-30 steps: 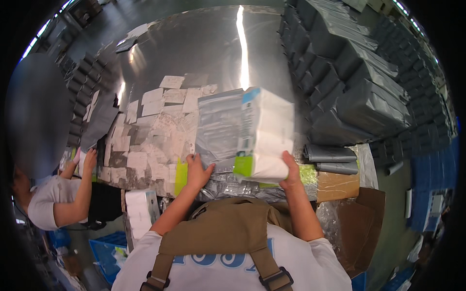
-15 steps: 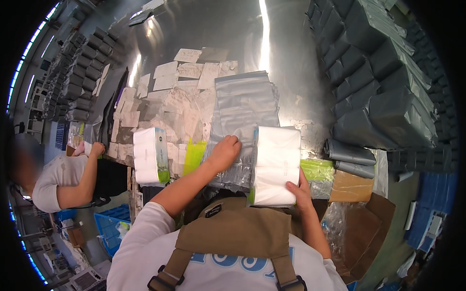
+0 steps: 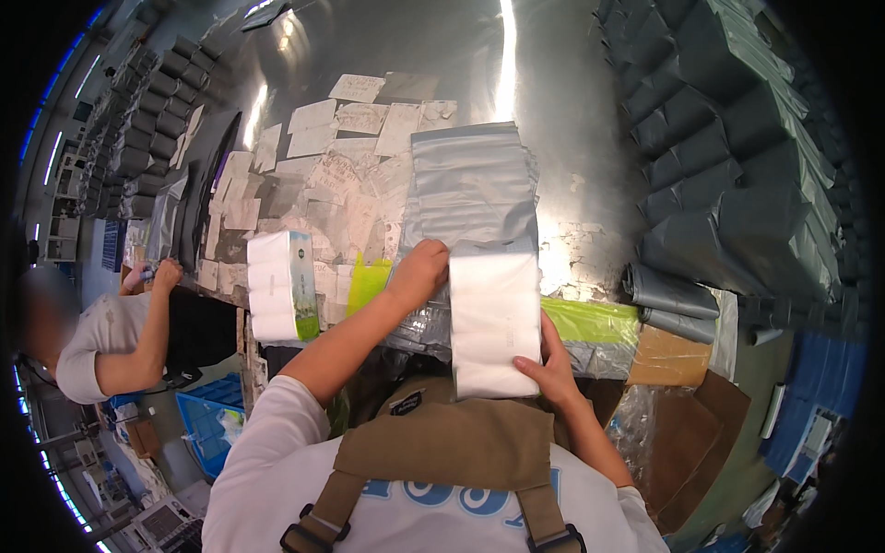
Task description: The person picks up stacks of tissues from a conveyor and a workbench, inserts them into plastic shipping bags, seals the bags by removing the adhesive liners, and stacks the completed packages onto a pallet.
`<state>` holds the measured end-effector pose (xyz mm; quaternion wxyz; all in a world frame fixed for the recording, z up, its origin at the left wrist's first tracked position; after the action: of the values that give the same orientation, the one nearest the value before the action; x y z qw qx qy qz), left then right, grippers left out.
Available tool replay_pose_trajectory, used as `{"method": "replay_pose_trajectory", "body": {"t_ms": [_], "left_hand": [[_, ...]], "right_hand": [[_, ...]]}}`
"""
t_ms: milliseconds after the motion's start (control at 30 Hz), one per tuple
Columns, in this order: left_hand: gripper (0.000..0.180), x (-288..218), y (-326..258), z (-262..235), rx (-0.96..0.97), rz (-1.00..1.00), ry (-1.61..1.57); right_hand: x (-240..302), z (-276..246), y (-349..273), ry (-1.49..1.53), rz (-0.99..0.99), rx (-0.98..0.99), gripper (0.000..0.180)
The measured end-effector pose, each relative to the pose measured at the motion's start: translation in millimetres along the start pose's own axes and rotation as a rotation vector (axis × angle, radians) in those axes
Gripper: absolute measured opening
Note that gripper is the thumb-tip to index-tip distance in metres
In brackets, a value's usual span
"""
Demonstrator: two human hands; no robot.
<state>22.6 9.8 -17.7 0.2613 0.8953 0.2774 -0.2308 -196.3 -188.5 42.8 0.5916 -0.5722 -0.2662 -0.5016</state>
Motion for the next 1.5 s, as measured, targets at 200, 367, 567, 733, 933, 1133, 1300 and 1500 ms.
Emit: {"method": "replay_pose_trajectory", "body": {"t_ms": [200,367,567,733,933,1133,1300,1500], "left_hand": [[0.004,5.0,2.1,-14.5,0.003,-0.204,-0.048],[0.004,-3.8,10.2,-13.5,-0.057,-0.224,-0.047],[0.014,-17.0,11.4,-25.6,-0.289,-0.171,0.001],[0.015,-40.7,-9.9,-34.7,-0.463,0.068,0.064],[0.022,-39.1,-26.1,-28.6,-0.398,0.178,0.025],[0.024,-29.2,-28.6,-22.3,-0.368,0.088,-0.001],[0.016,-9.9,-9.3,8.3,-0.331,-0.290,0.059],[0.007,-26.4,-45.5,2.5,-0.186,-0.231,0.004]], "right_hand": [[24.3,-12.8,14.0,-0.863,-0.019,-0.009,0.051],[56.4,-8.2,100.6,-1.418,-0.755,-0.330,0.024],[52.1,-8.9,123.7,-0.864,-0.456,-0.434,0.008],[29.3,4.3,98.9,-0.664,-0.770,-0.524,0.009],[26.3,-5.8,106.5,-0.946,-1.020,-0.438,0.013],[12.4,-17.2,107.5,-0.941,-0.977,-0.327,0.018],[39.4,-3.1,130.7,-1.035,-0.736,-0.467,0.018],[2.7,-23.8,96.0,-1.044,-0.604,-0.339,0.004]]}}
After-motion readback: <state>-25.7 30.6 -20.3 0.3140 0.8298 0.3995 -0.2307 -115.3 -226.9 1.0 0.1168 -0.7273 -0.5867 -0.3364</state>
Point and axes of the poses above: each hand's wrist, its own y-axis towards the middle knuckle, its own z-axis out of the palm, x = y × z, the point moved 1 cm from there along y, towards the middle knuckle, and after that the axes turned 3 degrees about -x, right-handed, at the moved point
